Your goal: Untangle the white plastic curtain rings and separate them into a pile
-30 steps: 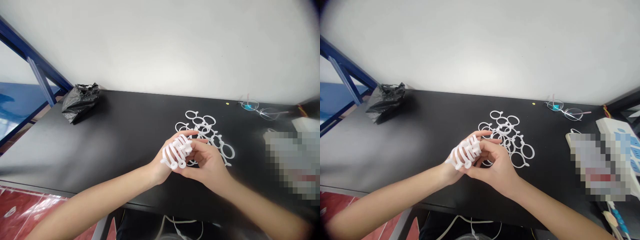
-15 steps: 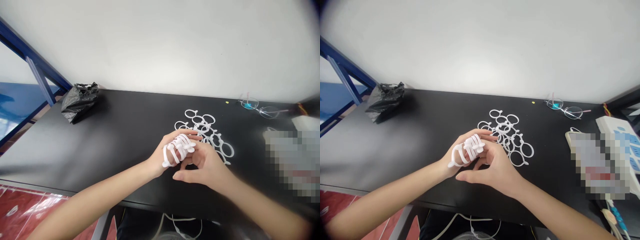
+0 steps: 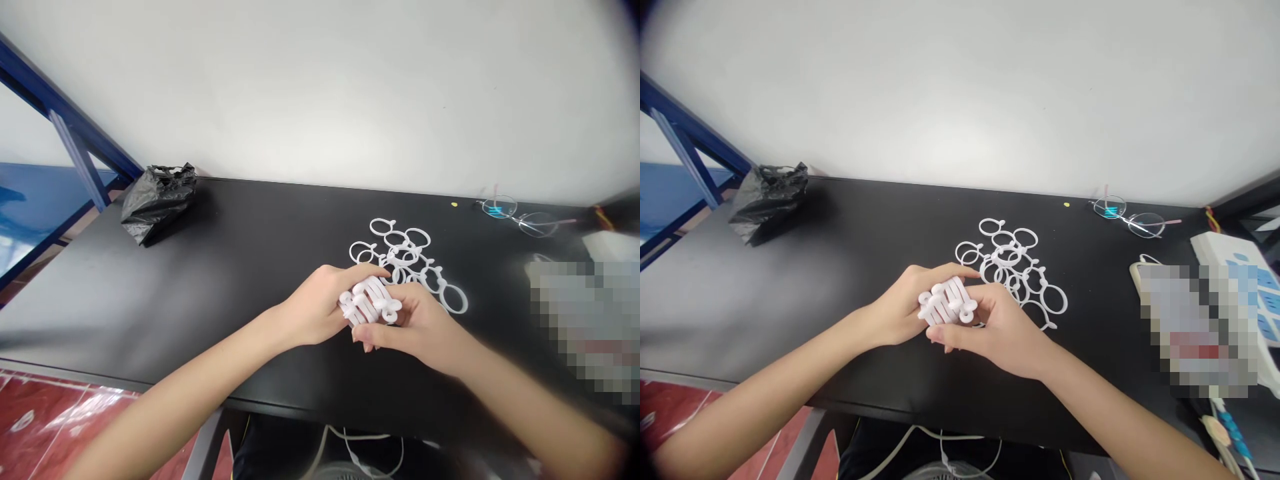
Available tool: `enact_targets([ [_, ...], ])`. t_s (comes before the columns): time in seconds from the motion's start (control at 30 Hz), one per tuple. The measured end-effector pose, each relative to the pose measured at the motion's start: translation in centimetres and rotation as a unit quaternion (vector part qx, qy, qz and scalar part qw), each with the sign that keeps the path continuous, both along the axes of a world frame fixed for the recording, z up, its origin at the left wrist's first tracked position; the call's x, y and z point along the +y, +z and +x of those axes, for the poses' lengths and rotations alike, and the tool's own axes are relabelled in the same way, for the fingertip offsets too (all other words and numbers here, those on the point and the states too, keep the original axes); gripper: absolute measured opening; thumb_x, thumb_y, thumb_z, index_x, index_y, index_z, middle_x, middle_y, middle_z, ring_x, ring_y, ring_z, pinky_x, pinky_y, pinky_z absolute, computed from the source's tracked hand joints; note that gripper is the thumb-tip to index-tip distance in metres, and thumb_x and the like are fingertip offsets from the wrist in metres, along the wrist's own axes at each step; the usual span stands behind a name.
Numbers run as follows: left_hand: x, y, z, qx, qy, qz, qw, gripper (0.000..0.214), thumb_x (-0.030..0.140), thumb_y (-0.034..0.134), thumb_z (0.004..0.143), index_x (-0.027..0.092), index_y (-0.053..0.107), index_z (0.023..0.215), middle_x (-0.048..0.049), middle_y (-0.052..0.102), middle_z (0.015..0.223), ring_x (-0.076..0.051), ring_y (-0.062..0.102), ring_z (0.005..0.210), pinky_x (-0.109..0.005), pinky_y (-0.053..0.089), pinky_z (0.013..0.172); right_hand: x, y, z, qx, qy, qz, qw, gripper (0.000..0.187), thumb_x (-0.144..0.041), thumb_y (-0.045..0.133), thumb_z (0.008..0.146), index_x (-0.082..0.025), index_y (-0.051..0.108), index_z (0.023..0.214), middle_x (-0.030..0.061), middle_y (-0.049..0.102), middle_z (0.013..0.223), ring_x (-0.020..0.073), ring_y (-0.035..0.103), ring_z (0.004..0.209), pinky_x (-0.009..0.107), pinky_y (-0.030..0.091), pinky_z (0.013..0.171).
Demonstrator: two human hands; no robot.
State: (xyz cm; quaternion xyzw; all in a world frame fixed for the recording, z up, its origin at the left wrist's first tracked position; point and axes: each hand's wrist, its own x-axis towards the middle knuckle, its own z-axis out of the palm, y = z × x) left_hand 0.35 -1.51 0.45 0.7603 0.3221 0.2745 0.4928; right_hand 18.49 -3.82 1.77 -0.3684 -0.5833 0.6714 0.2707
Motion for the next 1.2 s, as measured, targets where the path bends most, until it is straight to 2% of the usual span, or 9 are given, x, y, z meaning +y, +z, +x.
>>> enact_targets([
  [0.1, 0.1, 0.0, -0.2, 0.092, -0.042, 0.056, 0.993, 0.03, 0.021, 0.055, 0.085, 0.016, 0.057, 0.115, 0.0023, 0.067, 0.062, -0.016, 0.063, 0.056, -0.023, 0.044, 0.056, 0.2, 0.0, 0.1, 0.008, 0.063, -0.055, 0.996, 0.018, -0.034, 0.071, 0.084, -0.016, 0.074, 0.081, 0.0018, 0.074, 0.073, 0.0112, 0.069, 0.057, 0.021, 0.055, 0.052],
  [0.2, 0.0, -0.2, 0.1, 0.133, -0.076, 0.098, 0.983, 0.037, 0.017, 0.059, 0.079, 0.016, 0.054, 0.116, 0.0024, 0.067, 0.061, -0.016, 0.062, 0.053, -0.022, 0.039, 0.051, 0.2, -0.3, -0.1, 0.019, 0.104, -0.091, 0.99, 0.027, -0.039, 0.066, 0.087, -0.014, 0.073, 0.084, 0.007, 0.077, 0.084, 0.0137, 0.074, 0.064, 0.017, 0.051, 0.048],
  [0.3, -0.3, -0.6, 0.4, 0.194, -0.08, 0.165, 0.964, 0.046, 0.012, 0.06, 0.073, 0.016, 0.052, 0.118, 0.0028, 0.064, 0.06, -0.016, 0.057, 0.047, -0.023, 0.032, 0.047, 0.1, -0.7, -0.3, 0.016, 0.089, -0.153, 0.984, 0.028, -0.041, 0.069, 0.085, -0.013, 0.072, 0.085, 0.0091, 0.078, 0.09, 0.0149, 0.075, 0.062, 0.014, 0.047, 0.042],
  [0.4, -0.3, -0.9, 0.5, 0.223, -0.063, 0.206, 0.951, 0.039, 0.012, 0.06, 0.072, 0.017, 0.055, 0.111, 0.0049, 0.058, 0.056, -0.015, 0.053, 0.044, -0.023, 0.028, 0.047, 0.1, -1.1, -0.3, 0.008, 0.071, -0.199, 0.977, 0.029, -0.042, 0.07, 0.084, -0.013, 0.071, 0.087, 0.0091, 0.078, 0.088, 0.0145, 0.074, 0.057, 0.013, 0.044, 0.039],
  [0.67, 0.3, -0.4, -0.2, 0.123, -0.053, 0.107, 0.985, 0.012, 0.018, 0.053, 0.086, 0.017, 0.056, 0.097, 0.0016, 0.064, 0.067, -0.011, 0.056, 0.052, -0.02, 0.035, 0.05, 0.5, 0.0, 0.1, 0.08, 0.11, -0.134, 0.982, 0.032, -0.04, 0.064, 0.089, -0.013, 0.074, 0.102, 0.0125, 0.078, 0.097, 0.0188, 0.077, 0.08, 0.022, 0.059, 0.06],
  [0.73, 0.2, -0.5, -0.1, 0.145, -0.054, 0.121, 0.98, 0.014, 0.019, 0.054, 0.086, 0.016, 0.057, 0.099, 0.0012, 0.064, 0.067, -0.011, 0.054, 0.05, -0.021, 0.034, 0.049, 0.5, 0.1, 0.2, 0.07, 0.111, -0.149, 0.98, 0.036, -0.042, 0.056, 0.094, -0.012, 0.075, 0.101, 0.0136, 0.078, 0.099, 0.0184, 0.077, 0.08, 0.022, 0.06, 0.062],
  [0.87, -0.1, -1.1, 0.2, 0.216, -0.062, 0.204, 0.953, 0.017, 0.018, 0.054, 0.084, 0.015, 0.058, 0.101, 0.0003, 0.061, 0.066, -0.012, 0.048, 0.046, -0.024, 0.027, 0.048, 0.6, -0.3, 0.4, 0.051, 0.128, -0.197, 0.971, 0.034, -0.043, 0.059, 0.093, -0.012, 0.073, 0.101, 0.0147, 0.075, 0.109, 0.0204, 0.077, 0.085, 0.024, 0.061, 0.065],
  [1.03, -0.2, -1.5, 0.2, 0.205, -0.07, 0.274, 0.937, 0.027, 0.024, 0.047, 0.094, 0.012, 0.055, 0.118, -0.0044, 0.066, 0.075, -0.016, 0.055, 0.054, -0.026, 0.029, 0.05, 0.8, -0.7, 0.7, 0.063, 0.124, -0.227, 0.964, 0.03, -0.04, 0.065, 0.089, -0.015, 0.07, 0.106, 0.013, 0.076, 0.106, 0.0226, 0.076, 0.089, 0.028, 0.063, 0.069],
  [1.2, 0.3, -1.0, -0.4, 0.176, -0.043, 0.251, 0.951, 0.016, 0.024, 0.049, 0.093, 0.013, 0.06, 0.097, -0.0017, 0.062, 0.066, -0.013, 0.05, 0.051, -0.023, 0.03, 0.049, 0.0, -0.3, -0.1, 0.057, 0.085, -0.125, 0.987, 0.028, -0.04, 0.067, 0.088, -0.014, 0.073, 0.093, 0.0082, 0.077, 0.093, 0.0168, 0.076, 0.081, 0.024, 0.061, 0.07],
])
